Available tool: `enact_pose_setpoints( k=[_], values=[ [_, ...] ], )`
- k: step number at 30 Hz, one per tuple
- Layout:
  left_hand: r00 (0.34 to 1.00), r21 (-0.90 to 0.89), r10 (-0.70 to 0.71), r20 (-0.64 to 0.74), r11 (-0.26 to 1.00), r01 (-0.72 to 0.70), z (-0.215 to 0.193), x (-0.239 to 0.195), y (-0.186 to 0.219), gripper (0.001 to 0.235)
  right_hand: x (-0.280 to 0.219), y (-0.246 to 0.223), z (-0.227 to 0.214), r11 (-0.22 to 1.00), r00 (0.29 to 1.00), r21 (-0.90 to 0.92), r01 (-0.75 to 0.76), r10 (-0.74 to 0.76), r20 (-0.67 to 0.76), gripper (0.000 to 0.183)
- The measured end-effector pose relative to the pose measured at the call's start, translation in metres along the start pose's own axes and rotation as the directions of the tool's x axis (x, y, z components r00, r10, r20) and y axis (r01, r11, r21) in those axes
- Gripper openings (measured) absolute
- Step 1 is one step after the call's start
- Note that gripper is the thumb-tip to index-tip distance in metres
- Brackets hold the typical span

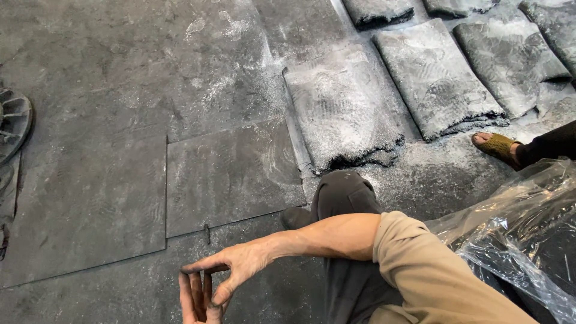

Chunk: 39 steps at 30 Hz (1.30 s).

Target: Inspecting and handling flexible rubber or synthetic material sheets in a workshop.

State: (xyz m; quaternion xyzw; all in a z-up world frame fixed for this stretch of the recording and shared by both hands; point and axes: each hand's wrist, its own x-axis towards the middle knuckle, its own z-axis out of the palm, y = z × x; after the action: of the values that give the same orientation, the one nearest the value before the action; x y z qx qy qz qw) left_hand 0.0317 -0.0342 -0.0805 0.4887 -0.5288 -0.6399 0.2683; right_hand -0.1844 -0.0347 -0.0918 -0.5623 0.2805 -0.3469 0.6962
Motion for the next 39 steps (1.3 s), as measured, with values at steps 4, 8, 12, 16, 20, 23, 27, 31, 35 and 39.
enact_pose_setpoints(
  k=[4, 8, 12, 16, 20, 23, 27, 31, 35, 39],
  values=[
    [1.000, 0.004, 0.003, -0.008, 1.000, -0.003, -0.002, -0.005, -0.003, 0.119, 0.001, 0.001, 0.002, 1.000, 1.000, 0.014, -0.002, 0.002, 0.009, 0.121],
    [0.999, 0.000, 0.039, -0.012, 0.999, -0.039, -0.002, -0.006, -0.004, 0.119, -0.001, -0.004, 0.002, 1.000, 1.000, 0.002, 0.004, -0.004, 0.008, 0.122],
    [0.997, -0.001, 0.074, 0.025, 0.997, -0.074, -0.008, -0.001, -0.015, 0.118, -0.001, 0.001, 0.000, 1.000, 1.000, 0.012, 0.000, -0.001, 0.016, 0.121],
    [0.999, 0.039, 0.046, -0.028, 0.998, -0.044, 0.003, -0.012, 0.007, 0.117, 0.001, 0.000, 0.004, 1.000, 1.000, 0.003, 0.008, -0.008, 0.026, 0.119],
    [0.998, 0.049, 0.036, -0.055, 0.998, -0.033, 0.004, -0.008, 0.005, 0.118, -0.002, -0.002, 0.001, 1.000, 1.000, -0.008, 0.004, -0.004, 0.013, 0.119],
    [0.998, 0.043, 0.023, -0.059, 0.999, -0.021, 0.005, -0.010, 0.010, 0.120, -0.003, -0.006, 0.002, 1.000, 1.000, 0.004, 0.010, -0.010, 0.015, 0.118],
    [0.998, -0.025, 0.012, -0.055, 1.000, -0.014, 0.015, -0.018, 0.026, 0.120, -0.004, -0.007, 0.002, 1.000, 1.000, 0.019, 0.019, -0.019, 0.017, 0.118],
    [0.997, -0.058, 0.028, -0.077, 0.998, -0.032, 0.019, -0.019, 0.028, 0.118, -0.008, -0.016, 0.002, 0.999, 0.999, 0.018, 0.028, -0.029, 0.026, 0.117],
    [0.996, -0.014, 0.018, -0.084, 1.000, -0.020, 0.024, -0.026, 0.044, 0.118, -0.007, -0.016, 0.001, 1.000, 1.000, 0.010, 0.012, -0.012, 0.027, 0.120],
    [0.998, 0.020, 0.016, -0.066, 1.000, -0.015, 0.025, -0.028, 0.048, 0.120, -0.007, -0.014, 0.001, 1.000, 1.000, -0.006, 0.011, -0.010, 0.014, 0.122]
  ],
)
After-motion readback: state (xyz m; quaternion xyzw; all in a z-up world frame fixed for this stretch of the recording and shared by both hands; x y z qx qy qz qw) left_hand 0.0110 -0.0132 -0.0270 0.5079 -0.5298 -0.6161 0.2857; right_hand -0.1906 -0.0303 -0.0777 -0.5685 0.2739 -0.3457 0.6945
